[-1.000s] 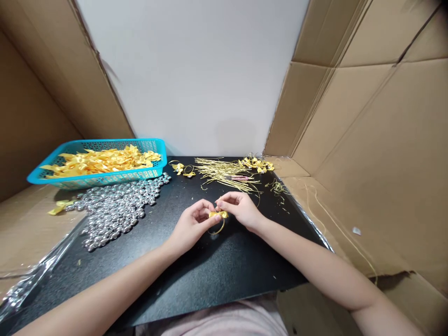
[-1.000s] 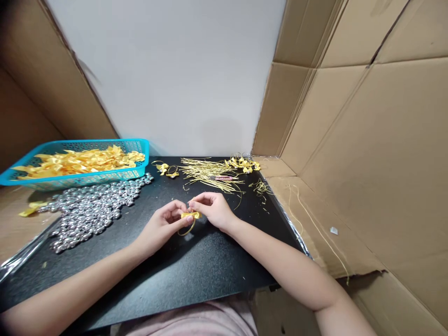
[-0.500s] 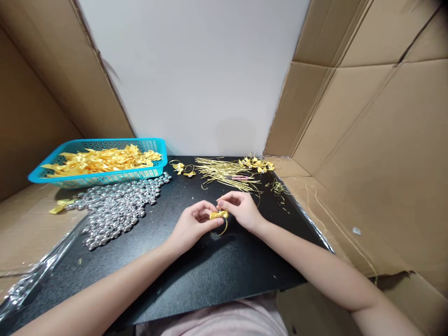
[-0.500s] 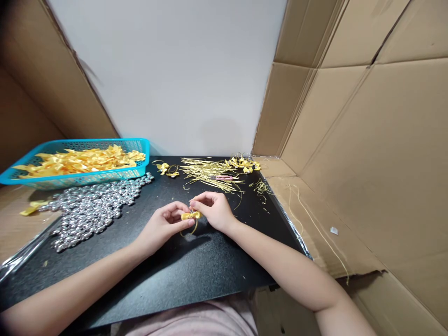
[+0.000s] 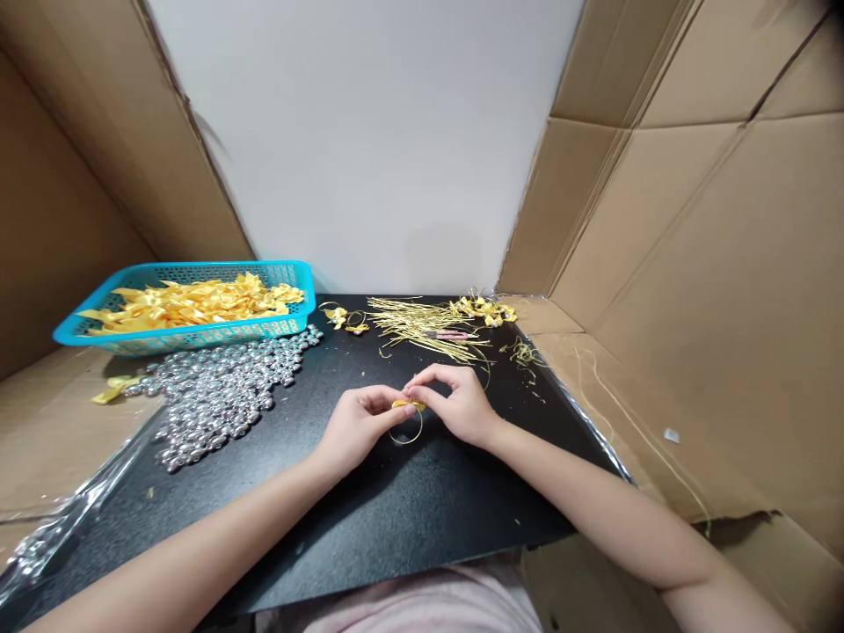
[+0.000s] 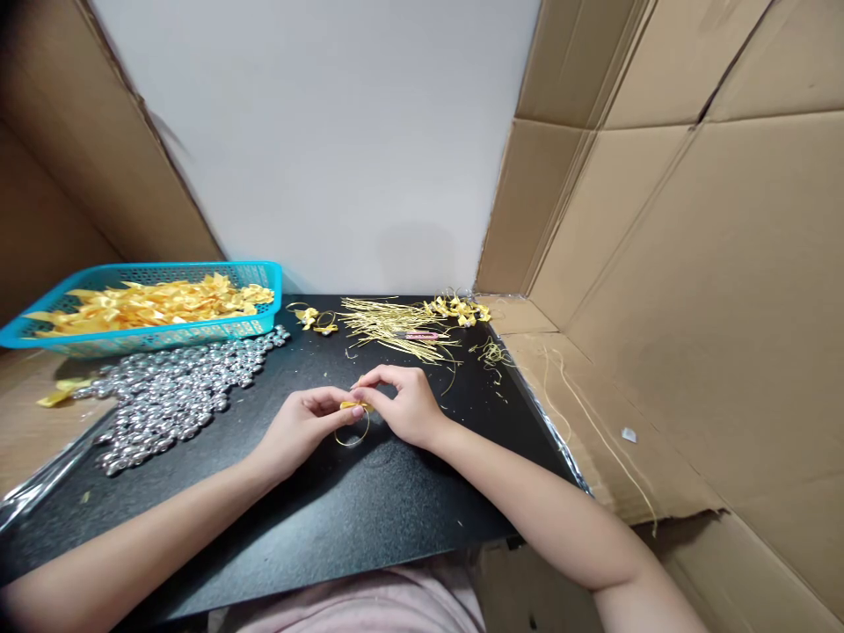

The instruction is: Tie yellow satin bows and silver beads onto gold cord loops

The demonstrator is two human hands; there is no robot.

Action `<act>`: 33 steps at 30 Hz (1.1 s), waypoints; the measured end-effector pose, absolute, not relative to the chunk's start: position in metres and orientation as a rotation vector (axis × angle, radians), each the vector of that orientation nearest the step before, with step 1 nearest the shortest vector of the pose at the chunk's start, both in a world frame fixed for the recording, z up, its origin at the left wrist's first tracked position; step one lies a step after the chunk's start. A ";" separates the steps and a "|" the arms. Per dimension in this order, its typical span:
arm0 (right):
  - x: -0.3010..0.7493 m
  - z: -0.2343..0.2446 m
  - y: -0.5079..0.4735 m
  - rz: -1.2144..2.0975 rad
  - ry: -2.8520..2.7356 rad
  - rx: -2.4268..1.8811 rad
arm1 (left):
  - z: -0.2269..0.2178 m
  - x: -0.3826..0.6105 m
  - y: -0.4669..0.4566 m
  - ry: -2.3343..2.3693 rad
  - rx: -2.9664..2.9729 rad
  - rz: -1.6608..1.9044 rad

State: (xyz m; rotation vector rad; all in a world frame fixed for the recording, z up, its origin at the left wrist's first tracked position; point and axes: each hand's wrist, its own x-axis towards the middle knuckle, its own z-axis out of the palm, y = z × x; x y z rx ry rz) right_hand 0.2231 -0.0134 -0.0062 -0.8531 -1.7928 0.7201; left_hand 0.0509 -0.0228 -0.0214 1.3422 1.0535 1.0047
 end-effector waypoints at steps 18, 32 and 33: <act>0.213 -0.005 -0.008 1.156 -1.382 -0.762 | -0.013 0.056 -0.026 0.999 1.278 1.038; 0.221 -0.002 0.003 1.314 -1.350 -0.744 | -0.019 0.052 -0.024 0.969 1.142 1.003; 0.222 -0.002 0.003 1.318 -1.338 -0.752 | -0.019 0.052 -0.025 0.951 1.137 0.996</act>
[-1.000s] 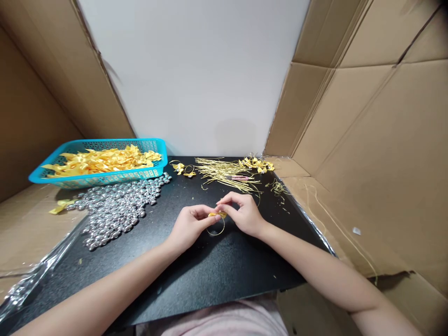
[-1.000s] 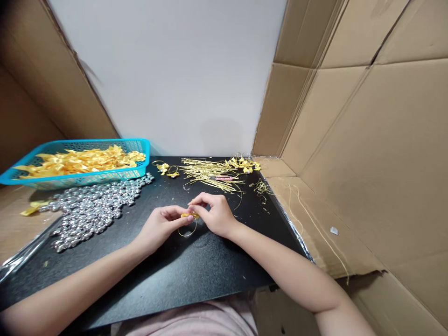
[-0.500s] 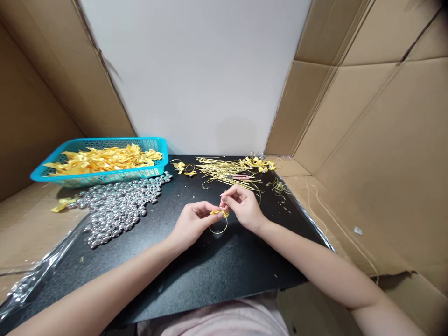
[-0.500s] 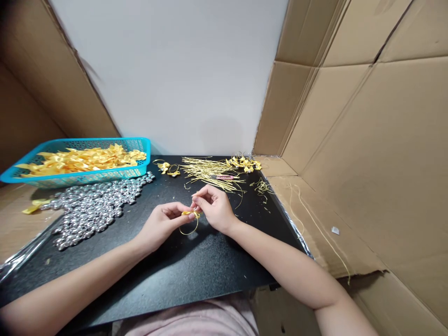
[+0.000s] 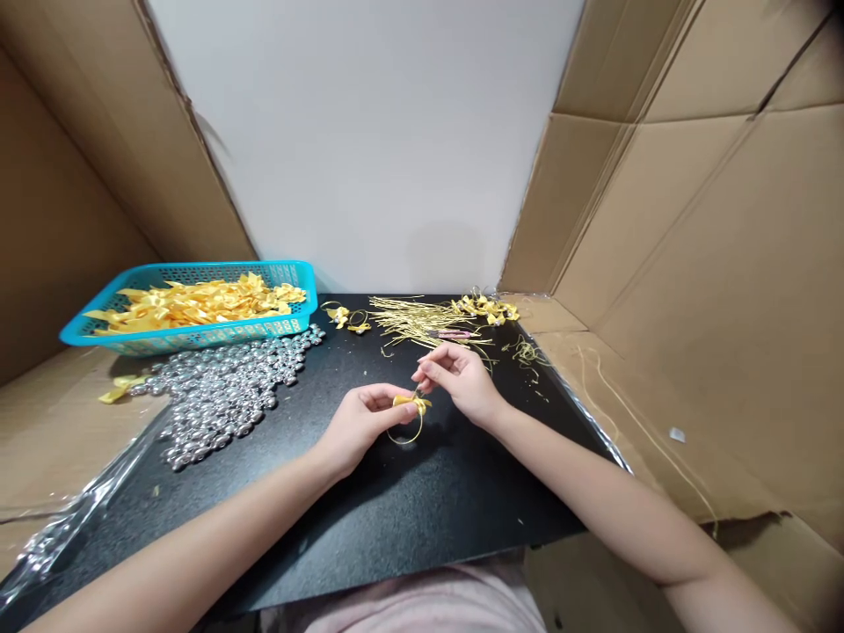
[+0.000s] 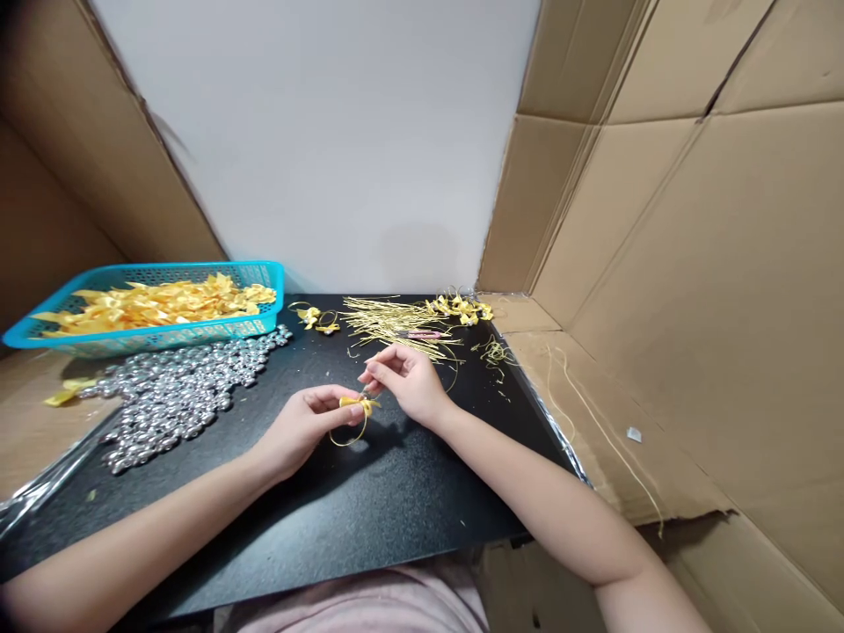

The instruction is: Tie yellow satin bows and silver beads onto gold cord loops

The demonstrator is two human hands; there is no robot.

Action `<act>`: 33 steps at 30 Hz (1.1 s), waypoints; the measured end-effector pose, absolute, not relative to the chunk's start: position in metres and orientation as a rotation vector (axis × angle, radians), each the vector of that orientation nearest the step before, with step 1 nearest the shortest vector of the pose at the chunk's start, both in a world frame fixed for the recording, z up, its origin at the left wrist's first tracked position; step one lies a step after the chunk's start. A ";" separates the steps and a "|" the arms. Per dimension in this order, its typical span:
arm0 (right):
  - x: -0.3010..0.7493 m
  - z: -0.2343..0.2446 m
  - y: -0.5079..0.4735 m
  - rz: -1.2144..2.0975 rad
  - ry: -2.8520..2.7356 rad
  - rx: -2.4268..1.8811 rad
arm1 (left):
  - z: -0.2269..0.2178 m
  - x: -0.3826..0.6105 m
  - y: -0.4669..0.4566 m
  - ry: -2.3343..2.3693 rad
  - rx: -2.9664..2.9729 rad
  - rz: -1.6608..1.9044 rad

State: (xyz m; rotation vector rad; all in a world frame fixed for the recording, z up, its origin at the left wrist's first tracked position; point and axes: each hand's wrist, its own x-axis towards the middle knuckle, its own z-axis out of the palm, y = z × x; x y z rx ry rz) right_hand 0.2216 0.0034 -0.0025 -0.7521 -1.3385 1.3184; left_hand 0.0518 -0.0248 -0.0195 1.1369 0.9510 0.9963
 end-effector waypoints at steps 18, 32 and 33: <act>0.231 0.006 -0.004 1.402 -1.290 -0.724 | -0.015 0.054 -0.029 0.852 0.979 0.950; 0.234 0.008 -0.010 1.378 -1.421 -0.698 | -0.015 0.052 -0.032 0.868 1.060 1.017; 0.234 0.008 -0.011 1.378 -1.421 -0.696 | -0.015 0.052 -0.032 0.868 1.057 1.016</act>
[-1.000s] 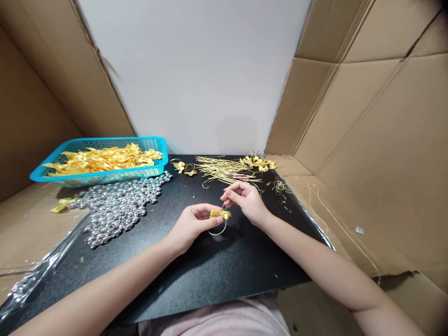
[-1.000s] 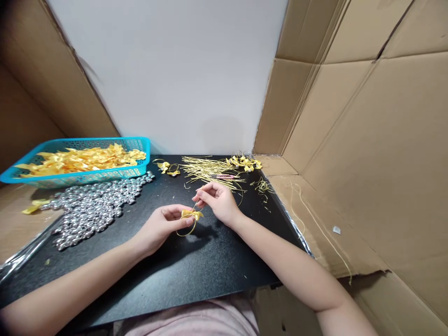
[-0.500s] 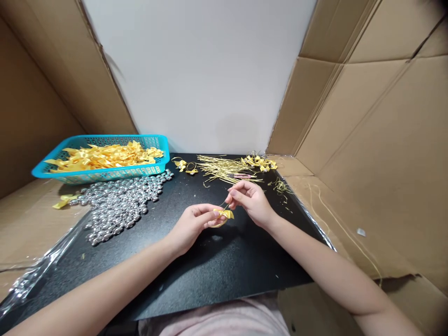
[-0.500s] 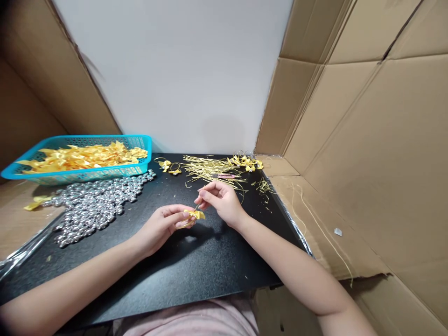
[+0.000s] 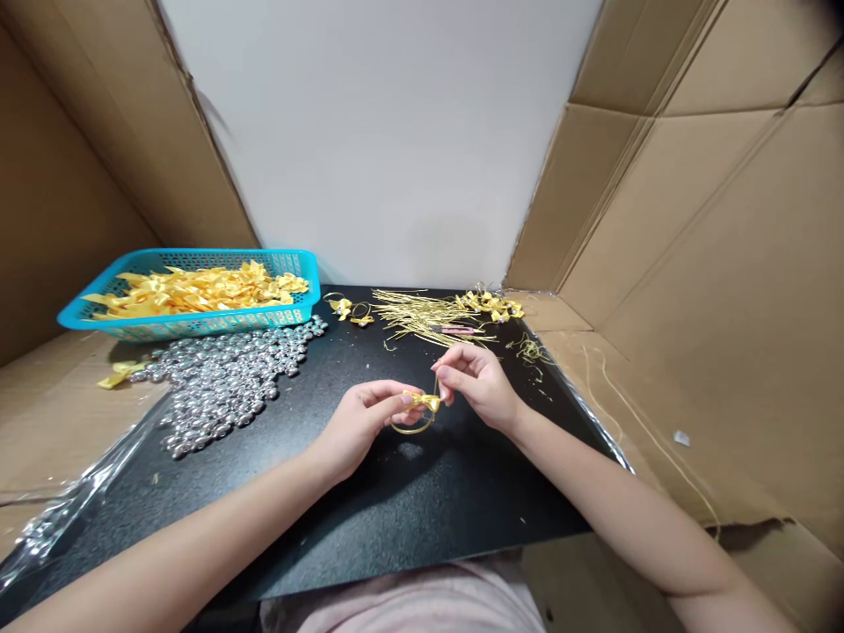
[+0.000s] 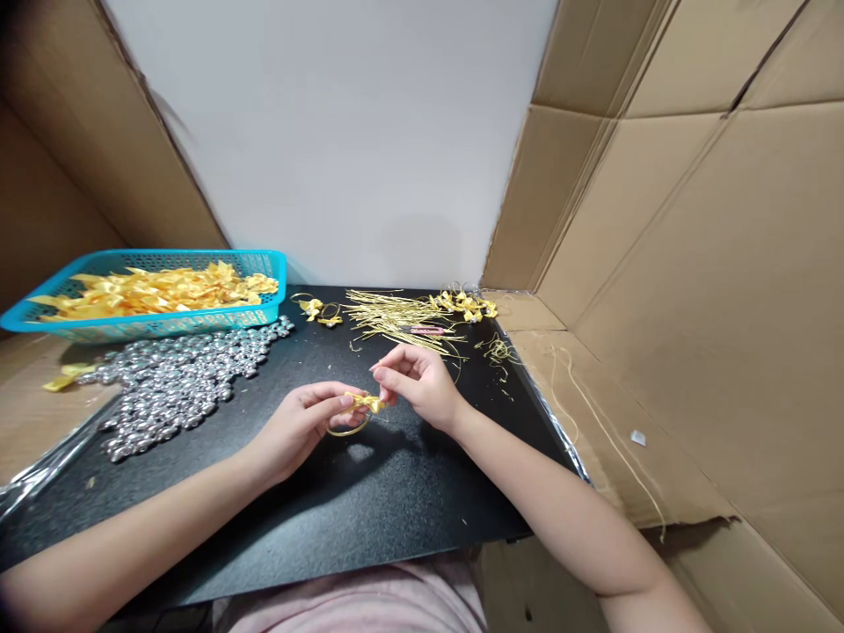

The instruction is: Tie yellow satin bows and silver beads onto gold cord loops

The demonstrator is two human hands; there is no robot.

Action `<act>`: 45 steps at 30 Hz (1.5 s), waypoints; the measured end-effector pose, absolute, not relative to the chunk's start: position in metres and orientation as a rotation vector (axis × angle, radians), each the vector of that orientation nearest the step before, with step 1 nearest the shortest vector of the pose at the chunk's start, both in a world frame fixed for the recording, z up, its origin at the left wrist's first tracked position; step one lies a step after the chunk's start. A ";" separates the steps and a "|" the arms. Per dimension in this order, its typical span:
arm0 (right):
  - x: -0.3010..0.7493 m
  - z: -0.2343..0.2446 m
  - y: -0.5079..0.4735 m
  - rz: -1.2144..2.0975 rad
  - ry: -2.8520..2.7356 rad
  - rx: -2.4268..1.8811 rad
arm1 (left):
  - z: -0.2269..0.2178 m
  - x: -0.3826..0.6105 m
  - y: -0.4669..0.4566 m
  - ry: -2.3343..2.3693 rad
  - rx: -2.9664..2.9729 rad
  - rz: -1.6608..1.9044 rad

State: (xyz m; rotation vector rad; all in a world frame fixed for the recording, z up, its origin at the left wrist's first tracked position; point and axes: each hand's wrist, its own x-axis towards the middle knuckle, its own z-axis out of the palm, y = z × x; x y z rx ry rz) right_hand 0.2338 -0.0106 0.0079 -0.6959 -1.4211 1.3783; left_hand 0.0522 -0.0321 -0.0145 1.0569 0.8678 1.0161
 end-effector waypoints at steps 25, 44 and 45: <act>0.247 -0.009 0.014 0.767 -1.834 -1.306 | -0.017 0.056 -0.036 0.964 1.331 0.653; 0.267 -0.005 0.025 0.612 -2.096 -1.169 | -0.010 0.055 -0.035 0.985 1.350 0.690; 0.264 -0.002 0.019 0.847 -2.184 -1.027 | -0.008 0.053 -0.034 0.976 1.385 0.707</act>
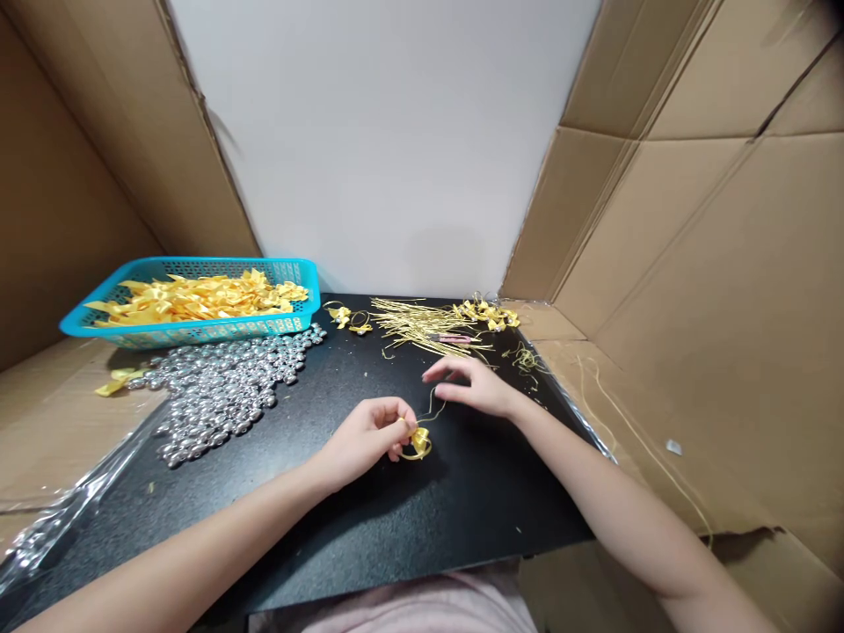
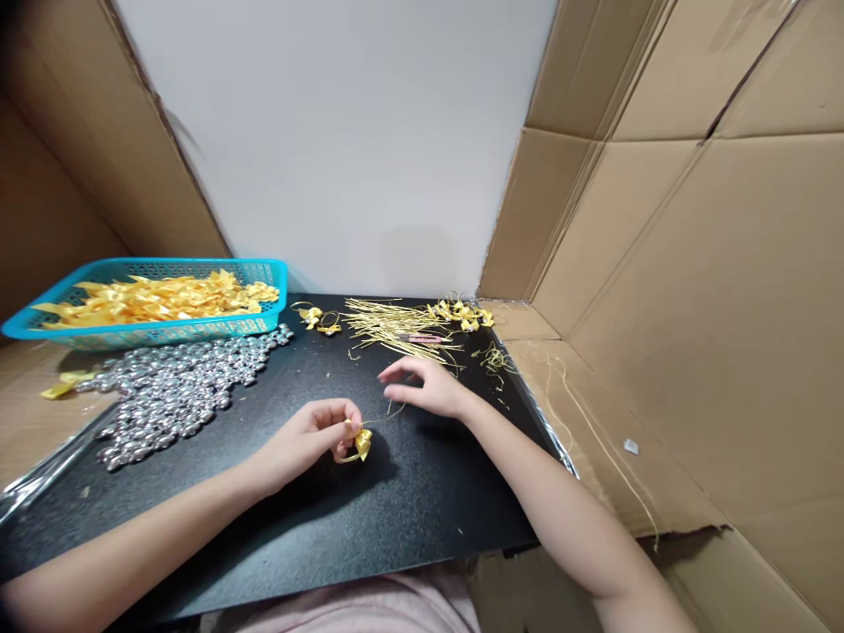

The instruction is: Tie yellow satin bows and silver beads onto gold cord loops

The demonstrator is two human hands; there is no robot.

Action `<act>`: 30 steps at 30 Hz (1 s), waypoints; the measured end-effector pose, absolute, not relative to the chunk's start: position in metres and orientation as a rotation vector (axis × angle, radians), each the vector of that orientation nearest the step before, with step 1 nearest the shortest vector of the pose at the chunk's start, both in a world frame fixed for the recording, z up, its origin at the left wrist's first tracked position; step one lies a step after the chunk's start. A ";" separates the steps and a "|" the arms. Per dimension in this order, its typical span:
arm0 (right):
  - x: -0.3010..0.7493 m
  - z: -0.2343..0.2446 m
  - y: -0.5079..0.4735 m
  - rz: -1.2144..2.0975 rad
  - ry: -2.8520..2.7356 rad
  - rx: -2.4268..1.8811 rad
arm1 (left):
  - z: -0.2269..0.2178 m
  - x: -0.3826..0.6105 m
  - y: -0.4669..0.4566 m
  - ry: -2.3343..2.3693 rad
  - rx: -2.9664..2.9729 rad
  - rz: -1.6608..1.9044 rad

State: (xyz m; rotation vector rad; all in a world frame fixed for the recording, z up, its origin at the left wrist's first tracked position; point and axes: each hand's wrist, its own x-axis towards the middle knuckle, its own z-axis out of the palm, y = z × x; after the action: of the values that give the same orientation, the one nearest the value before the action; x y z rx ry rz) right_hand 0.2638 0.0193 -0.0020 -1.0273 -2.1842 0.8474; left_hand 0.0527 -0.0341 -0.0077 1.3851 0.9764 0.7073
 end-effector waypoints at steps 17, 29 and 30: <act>0.295 0.028 0.045 0.935 -2.446 -1.246 | 0.009 0.004 -0.018 0.992 1.835 0.377; 0.280 -0.008 0.120 0.183 -2.260 -1.695 | -0.002 0.004 -0.019 0.939 1.614 0.431; 0.279 -0.009 0.120 0.180 -2.252 -1.705 | -0.002 0.004 -0.019 0.930 1.596 0.435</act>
State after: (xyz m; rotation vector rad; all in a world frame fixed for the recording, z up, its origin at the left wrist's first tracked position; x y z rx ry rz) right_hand 0.2787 0.1202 -0.0094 -1.7051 -2.2517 0.1796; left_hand 0.0042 -0.0191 -0.0024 1.5964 0.9297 0.4351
